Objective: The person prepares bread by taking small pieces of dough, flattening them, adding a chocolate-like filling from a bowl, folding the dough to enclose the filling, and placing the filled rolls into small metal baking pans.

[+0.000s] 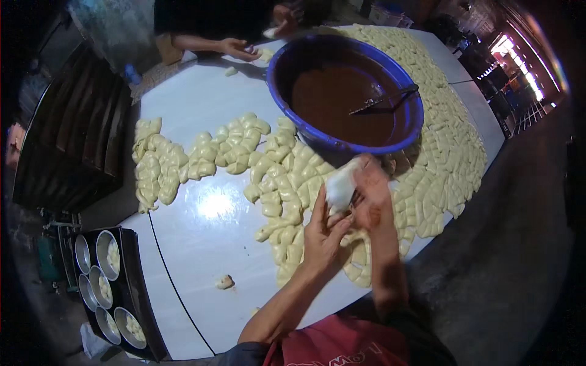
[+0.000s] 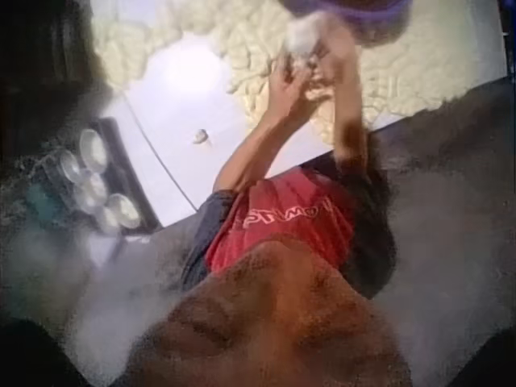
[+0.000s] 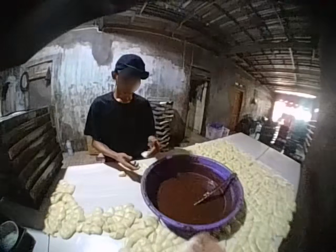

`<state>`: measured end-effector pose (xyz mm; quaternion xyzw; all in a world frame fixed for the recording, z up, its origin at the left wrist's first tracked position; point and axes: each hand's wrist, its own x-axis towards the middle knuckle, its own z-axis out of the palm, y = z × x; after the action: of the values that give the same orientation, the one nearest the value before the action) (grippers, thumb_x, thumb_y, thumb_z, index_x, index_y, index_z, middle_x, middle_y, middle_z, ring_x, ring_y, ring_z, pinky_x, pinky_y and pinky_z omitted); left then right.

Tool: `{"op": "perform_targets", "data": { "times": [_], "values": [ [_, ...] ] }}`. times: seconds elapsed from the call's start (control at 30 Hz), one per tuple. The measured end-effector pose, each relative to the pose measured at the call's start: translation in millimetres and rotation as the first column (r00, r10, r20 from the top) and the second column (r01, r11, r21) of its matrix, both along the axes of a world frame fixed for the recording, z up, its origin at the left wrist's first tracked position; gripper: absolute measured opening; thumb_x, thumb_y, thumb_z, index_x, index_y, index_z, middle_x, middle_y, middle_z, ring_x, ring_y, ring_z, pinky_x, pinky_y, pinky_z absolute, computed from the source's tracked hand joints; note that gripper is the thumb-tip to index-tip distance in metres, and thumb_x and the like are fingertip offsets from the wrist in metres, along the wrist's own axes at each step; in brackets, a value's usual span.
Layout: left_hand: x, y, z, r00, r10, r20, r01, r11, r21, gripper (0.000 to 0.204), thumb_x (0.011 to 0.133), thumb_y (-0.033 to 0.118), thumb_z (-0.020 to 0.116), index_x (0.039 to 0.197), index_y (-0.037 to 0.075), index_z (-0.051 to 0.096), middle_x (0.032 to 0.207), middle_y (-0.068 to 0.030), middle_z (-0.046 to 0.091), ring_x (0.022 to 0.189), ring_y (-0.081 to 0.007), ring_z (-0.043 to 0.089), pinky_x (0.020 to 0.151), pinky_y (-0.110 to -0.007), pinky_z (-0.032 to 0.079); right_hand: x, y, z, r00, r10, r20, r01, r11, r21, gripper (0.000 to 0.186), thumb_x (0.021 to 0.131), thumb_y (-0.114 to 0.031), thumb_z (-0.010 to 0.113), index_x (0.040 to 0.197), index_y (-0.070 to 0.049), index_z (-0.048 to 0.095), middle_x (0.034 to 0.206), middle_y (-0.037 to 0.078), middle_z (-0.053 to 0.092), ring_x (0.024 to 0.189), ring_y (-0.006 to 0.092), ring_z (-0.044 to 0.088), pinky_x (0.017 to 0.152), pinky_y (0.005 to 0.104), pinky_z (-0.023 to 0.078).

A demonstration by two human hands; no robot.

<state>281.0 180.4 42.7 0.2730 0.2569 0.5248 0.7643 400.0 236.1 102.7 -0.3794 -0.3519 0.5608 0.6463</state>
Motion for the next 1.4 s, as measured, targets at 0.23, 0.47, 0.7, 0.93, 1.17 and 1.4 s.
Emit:
{"op": "perform_targets", "data": {
  "times": [0.23, 0.47, 0.7, 0.93, 1.17, 1.4],
  "values": [
    [-62.3, 9.9, 16.5, 0.947, 0.004, -0.323, -0.059, 0.985, -0.162, 0.040, 0.099, 0.015, 0.060, 0.134, -0.001, 0.053, 0.122, -0.0132, 0.062, 0.102, -0.0161, 0.063, 0.084, -0.028, 0.053, 52.0, 136.3, 47.6, 0.344, 0.225, 0.912, -0.079, 0.974, -0.211, 0.028, 0.096, -0.026, 0.056, 0.109, -0.002, 0.059, 0.089, 0.009, 0.065, 0.080, 0.0156, 0.061, 0.073, 0.0317, 0.048],
    [-81.6, 3.0, 3.3, 0.843, -0.013, -0.538, 0.018, 1.000, 0.003, 0.033, 0.098, 0.014, 0.062, 0.127, -0.003, 0.060, 0.107, -0.0099, 0.071, 0.098, -0.0130, 0.066, 0.086, -0.026, 0.052, 66.9, 162.1, 12.6, 0.141, 0.493, 0.858, -0.250, 0.857, -0.451, 0.031, 0.090, -0.030, 0.058, 0.101, -0.003, 0.066, 0.093, 0.012, 0.068, 0.085, 0.0218, 0.063, 0.076, 0.0361, 0.048],
    [-77.1, -0.8, 8.3, 0.869, -0.074, -0.490, 0.057, 0.997, -0.049, 0.037, 0.098, 0.020, 0.062, 0.126, -0.003, 0.061, 0.108, -0.0090, 0.070, 0.096, -0.0123, 0.064, 0.084, -0.025, 0.051, 62.9, 158.8, 5.2, 0.145, 0.373, 0.917, -0.238, 0.912, -0.333, 0.029, 0.093, -0.030, 0.060, 0.101, -0.003, 0.063, 0.087, 0.009, 0.063, 0.082, 0.0199, 0.063, 0.075, 0.0365, 0.051],
    [-68.1, 18.8, 22.6, 0.938, -0.016, -0.347, -0.014, 0.996, -0.084, 0.038, 0.099, 0.023, 0.060, 0.129, 0.000, 0.059, 0.112, -0.0085, 0.067, 0.095, -0.0145, 0.063, 0.084, -0.029, 0.051, -3.7, 94.6, 34.7, 0.921, 0.350, 0.174, -0.321, 0.931, -0.172, 0.016, 0.094, -0.020, 0.065, 0.099, -0.007, 0.056, 0.085, 0.001, 0.061, 0.071, 0.0083, 0.062, 0.062, 0.0217, 0.054],
    [-87.2, 11.7, 28.9, 0.978, 0.096, 0.187, -0.035, 0.952, -0.305, 0.033, 0.100, 0.026, 0.058, 0.121, 0.001, 0.062, 0.107, -0.0116, 0.068, 0.089, -0.0218, 0.067, 0.079, -0.039, 0.055, -62.1, 14.4, -15.4, 0.933, 0.359, 0.011, -0.347, 0.910, -0.225, 0.018, 0.099, -0.023, 0.058, 0.109, -0.008, 0.054, 0.084, -0.001, 0.062, 0.062, 0.0018, 0.055, 0.052, 0.0160, 0.044],
    [-139.8, -21.7, 3.5, 0.914, 0.358, -0.192, -0.395, 0.892, -0.218, 0.032, 0.093, 0.016, 0.069, 0.116, -0.006, 0.065, 0.098, -0.0095, 0.071, 0.081, -0.0114, 0.065, 0.073, -0.024, 0.053, -120.0, -59.0, -39.2, 0.840, 0.272, 0.470, -0.292, 0.956, -0.031, 0.057, 0.079, 0.000, 0.074, 0.131, -0.004, 0.049, 0.127, 0.013, 0.054, 0.117, 0.0234, 0.057, 0.091, 0.0320, 0.051]
  ]
}}
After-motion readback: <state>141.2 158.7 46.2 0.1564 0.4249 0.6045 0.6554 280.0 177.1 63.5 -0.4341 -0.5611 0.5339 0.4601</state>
